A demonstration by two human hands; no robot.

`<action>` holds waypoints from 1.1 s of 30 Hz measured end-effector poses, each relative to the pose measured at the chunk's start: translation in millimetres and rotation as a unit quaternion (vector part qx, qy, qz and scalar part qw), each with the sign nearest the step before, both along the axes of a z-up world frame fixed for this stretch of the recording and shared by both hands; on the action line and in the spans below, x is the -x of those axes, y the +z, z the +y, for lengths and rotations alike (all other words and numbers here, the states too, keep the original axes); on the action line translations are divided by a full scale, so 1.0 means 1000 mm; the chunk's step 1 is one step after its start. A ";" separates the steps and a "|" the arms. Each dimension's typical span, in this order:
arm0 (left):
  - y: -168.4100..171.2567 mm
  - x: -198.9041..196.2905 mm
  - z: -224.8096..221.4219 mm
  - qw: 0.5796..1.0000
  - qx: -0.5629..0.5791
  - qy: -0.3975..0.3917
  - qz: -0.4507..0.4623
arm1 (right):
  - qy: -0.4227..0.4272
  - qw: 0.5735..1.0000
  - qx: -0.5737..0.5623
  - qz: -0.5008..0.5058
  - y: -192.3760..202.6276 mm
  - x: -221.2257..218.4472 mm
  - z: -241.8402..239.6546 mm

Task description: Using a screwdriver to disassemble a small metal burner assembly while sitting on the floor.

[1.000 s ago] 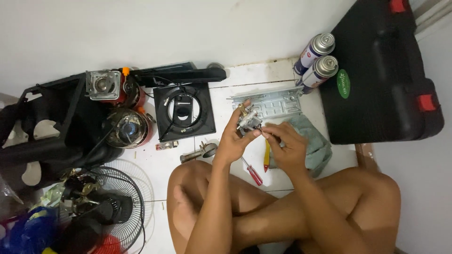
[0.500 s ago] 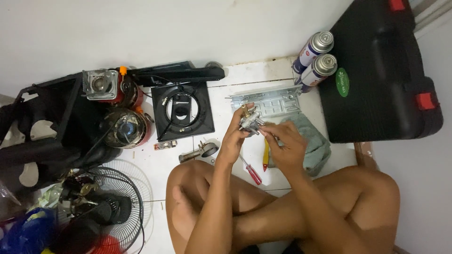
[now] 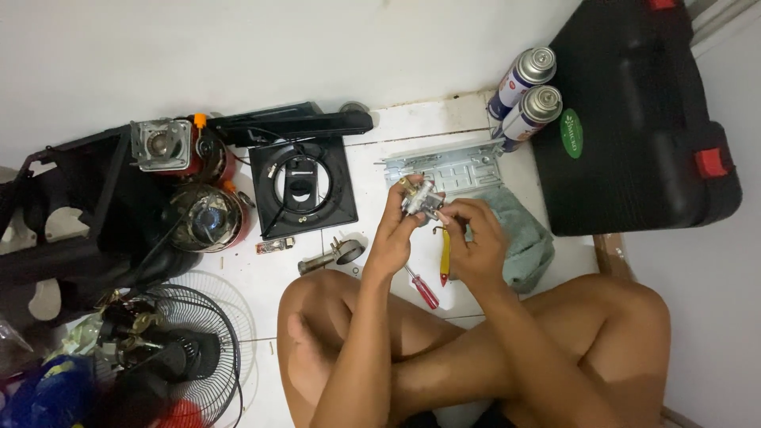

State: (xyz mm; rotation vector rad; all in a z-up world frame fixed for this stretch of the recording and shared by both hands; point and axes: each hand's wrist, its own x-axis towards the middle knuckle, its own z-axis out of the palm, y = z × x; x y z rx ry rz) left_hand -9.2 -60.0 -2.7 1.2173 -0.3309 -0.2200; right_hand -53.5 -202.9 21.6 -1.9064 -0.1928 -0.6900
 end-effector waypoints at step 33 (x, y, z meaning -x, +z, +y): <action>-0.007 -0.003 0.008 0.998 -0.013 0.000 0.068 | 0.050 0.998 -0.026 0.025 0.014 -0.003 -0.004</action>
